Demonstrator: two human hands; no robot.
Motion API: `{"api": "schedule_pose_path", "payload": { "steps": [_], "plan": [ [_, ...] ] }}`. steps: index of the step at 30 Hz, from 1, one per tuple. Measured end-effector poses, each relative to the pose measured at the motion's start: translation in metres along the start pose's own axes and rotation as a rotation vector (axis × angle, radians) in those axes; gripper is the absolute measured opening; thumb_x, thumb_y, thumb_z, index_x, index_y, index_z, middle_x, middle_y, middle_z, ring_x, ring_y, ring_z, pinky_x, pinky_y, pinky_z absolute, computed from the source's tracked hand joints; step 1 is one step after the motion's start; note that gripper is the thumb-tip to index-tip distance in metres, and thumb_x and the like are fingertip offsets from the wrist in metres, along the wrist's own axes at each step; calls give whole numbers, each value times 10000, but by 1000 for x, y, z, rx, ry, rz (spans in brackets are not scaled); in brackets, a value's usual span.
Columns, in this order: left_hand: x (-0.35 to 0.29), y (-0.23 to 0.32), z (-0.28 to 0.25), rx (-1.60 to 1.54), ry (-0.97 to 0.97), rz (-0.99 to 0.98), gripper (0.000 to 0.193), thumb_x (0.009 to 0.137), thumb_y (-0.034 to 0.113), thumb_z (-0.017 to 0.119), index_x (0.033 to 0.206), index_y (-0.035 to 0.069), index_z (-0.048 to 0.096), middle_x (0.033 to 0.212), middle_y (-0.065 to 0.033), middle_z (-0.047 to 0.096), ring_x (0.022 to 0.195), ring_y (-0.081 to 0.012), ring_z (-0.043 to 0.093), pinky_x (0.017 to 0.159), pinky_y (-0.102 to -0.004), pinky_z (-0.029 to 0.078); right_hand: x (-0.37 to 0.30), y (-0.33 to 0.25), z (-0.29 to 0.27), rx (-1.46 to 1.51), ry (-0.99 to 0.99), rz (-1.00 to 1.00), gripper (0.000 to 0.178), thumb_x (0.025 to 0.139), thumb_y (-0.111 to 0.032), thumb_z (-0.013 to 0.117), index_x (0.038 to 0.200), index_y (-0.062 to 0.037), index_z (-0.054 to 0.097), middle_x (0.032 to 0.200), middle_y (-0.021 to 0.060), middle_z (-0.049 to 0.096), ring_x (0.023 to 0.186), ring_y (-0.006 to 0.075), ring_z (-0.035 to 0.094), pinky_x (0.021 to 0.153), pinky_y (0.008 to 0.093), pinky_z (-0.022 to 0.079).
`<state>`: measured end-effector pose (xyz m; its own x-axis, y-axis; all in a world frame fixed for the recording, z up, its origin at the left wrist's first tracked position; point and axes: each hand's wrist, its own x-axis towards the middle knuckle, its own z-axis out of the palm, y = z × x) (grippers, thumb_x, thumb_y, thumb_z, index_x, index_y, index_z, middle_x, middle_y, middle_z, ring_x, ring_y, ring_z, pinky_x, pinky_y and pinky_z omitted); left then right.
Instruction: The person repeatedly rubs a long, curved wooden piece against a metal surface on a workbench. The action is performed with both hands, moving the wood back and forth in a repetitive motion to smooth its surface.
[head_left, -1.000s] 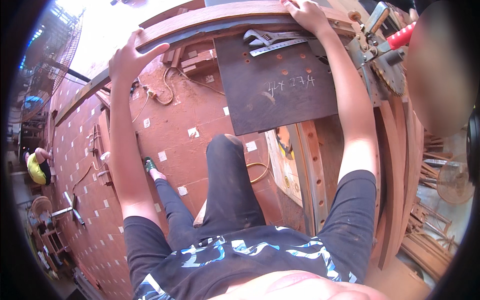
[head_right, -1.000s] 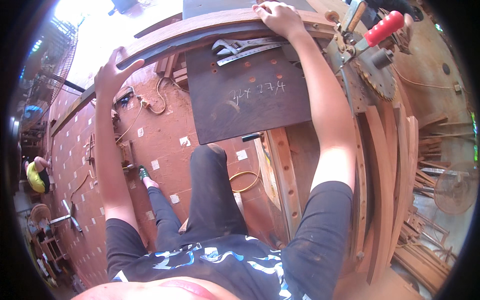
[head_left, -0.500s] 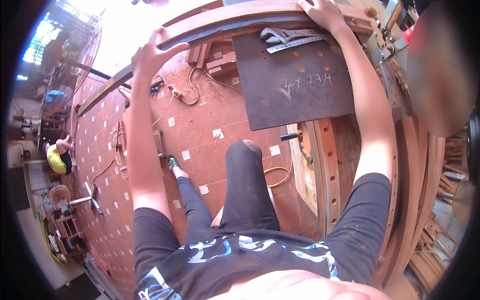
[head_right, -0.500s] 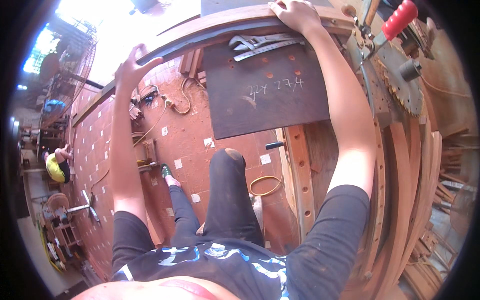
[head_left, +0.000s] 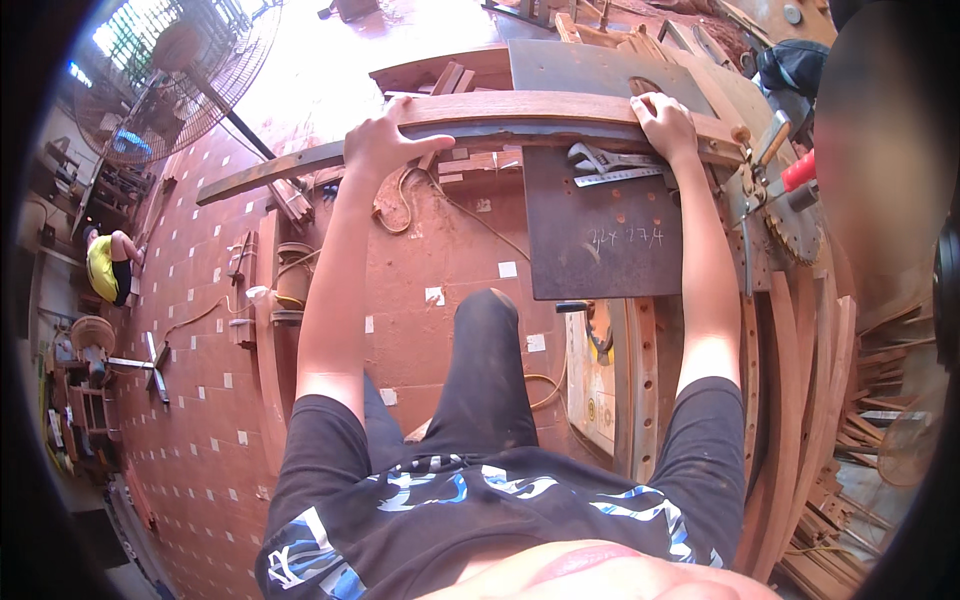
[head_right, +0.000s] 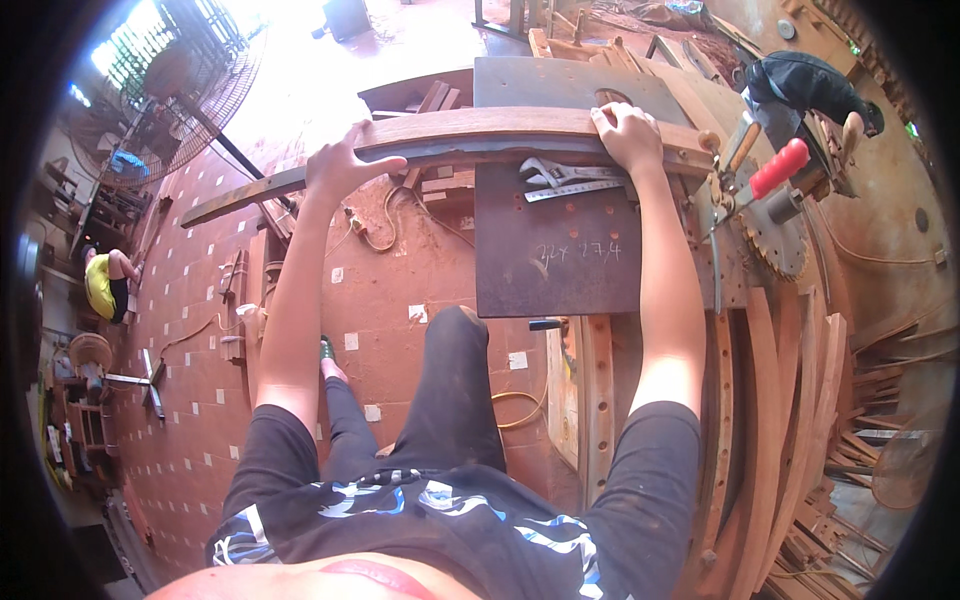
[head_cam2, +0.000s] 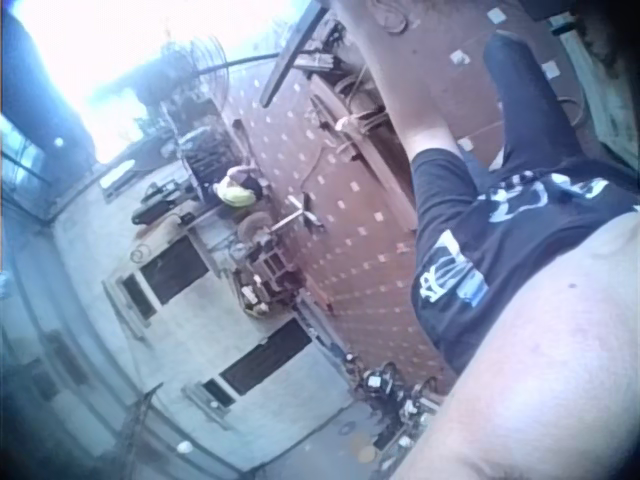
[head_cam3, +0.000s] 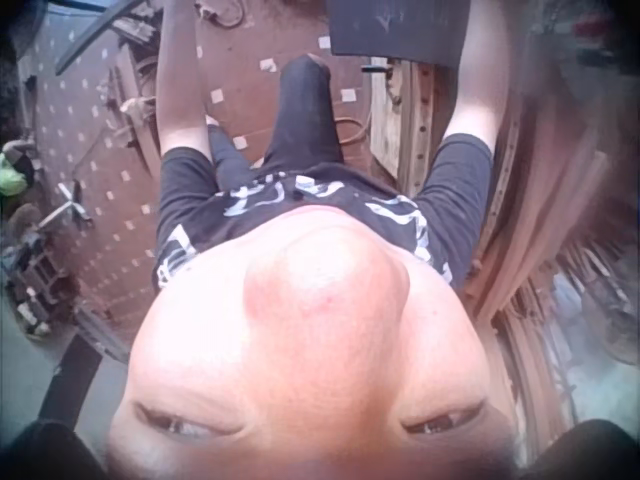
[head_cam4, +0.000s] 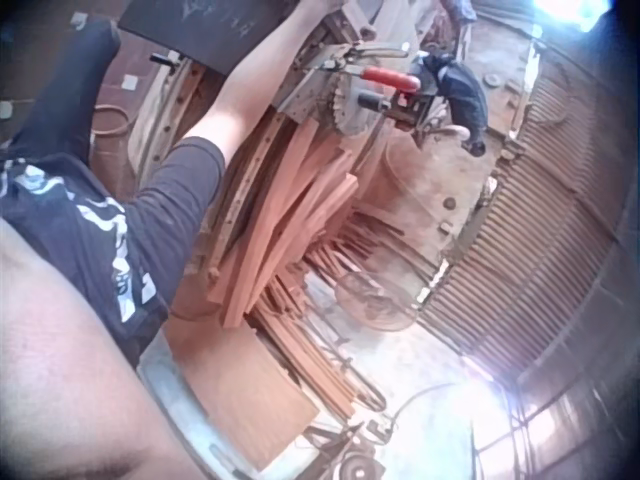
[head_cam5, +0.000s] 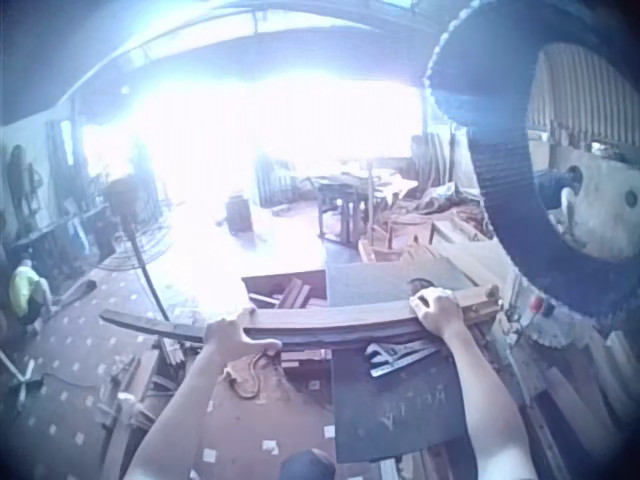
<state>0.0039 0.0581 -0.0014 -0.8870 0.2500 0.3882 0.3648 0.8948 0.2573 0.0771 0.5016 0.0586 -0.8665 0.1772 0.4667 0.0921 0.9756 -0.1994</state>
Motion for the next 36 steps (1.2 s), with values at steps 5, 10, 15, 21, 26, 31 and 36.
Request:
{"api": "schedule_pose_path", "payload": {
  "steps": [5, 10, 15, 21, 26, 31, 36],
  "plan": [
    [-2, -5, 5, -33, 45, 34, 1315, 488, 1047, 565, 1444, 145, 587, 796, -109, 751, 810, -261, 763, 761, -373, 615, -3, -7, -8, -1, -39, 17, 397, 984, -436, 549, 1138, -117, 729, 1174, 154, 717, 1164, 343, 625, 1059, 445, 436],
    [-6, 0, -8, -76, -24, 4, 1317, 494, 1043, 569, 1427, 114, 596, 832, -134, 759, 844, -274, 765, 777, -392, 614, 6, 6, 2, 40, -26, -73, 397, 978, -419, 569, 1139, -95, 731, 1164, 170, 717, 1163, 353, 630, 1049, 454, 448],
    [-7, 0, -13, -44, -33, -21, 1339, 490, 1034, 585, 1413, 64, 599, 830, -165, 755, 830, -278, 767, 754, -386, 612, 2, 1, 6, 53, -91, -80, 361, 979, -405, 576, 1103, -105, 734, 1130, 157, 722, 1127, 356, 639, 1019, 457, 462],
    [-16, -10, -9, -90, 36, 14, 1312, 482, 1014, 620, 1348, 29, 645, 782, -170, 741, 735, -287, 758, 685, -385, 604, -5, -2, 2, 92, -103, -133, 344, 980, -372, 590, 1113, -88, 728, 1135, 148, 715, 1139, 337, 626, 1031, 445, 445],
    [-21, -13, -6, -107, 93, 54, 1254, 522, 974, 655, 1319, 6, 654, 813, -193, 742, 737, -285, 753, 682, -378, 597, -7, -12, -6, 111, -209, -123, 407, 979, -393, 597, 1177, -52, 698, 1206, 149, 692, 1213, 336, 587, 1087, 442, 398],
    [-26, -12, -29, -108, 37, 66, 1168, 603, 921, 677, 1316, -4, 648, 885, -206, 748, 761, -305, 750, 690, -381, 590, -12, -17, -16, 114, -310, -137, 548, 965, -463, 612, 1281, -17, 650, 1320, 194, 637, 1325, 350, 515, 1176, 445, 323],
    [-31, -4, -40, -184, -102, -20, 1014, 742, 785, 695, 1404, 25, 575, 1140, -241, 723, 1038, -377, 719, 886, -444, 556, -12, -26, -22, 117, -350, -131, 535, 947, -441, 658, 1288, -29, 643, 1317, 186, 634, 1329, 344, 511, 1182, 452, 318]
  ]
}}
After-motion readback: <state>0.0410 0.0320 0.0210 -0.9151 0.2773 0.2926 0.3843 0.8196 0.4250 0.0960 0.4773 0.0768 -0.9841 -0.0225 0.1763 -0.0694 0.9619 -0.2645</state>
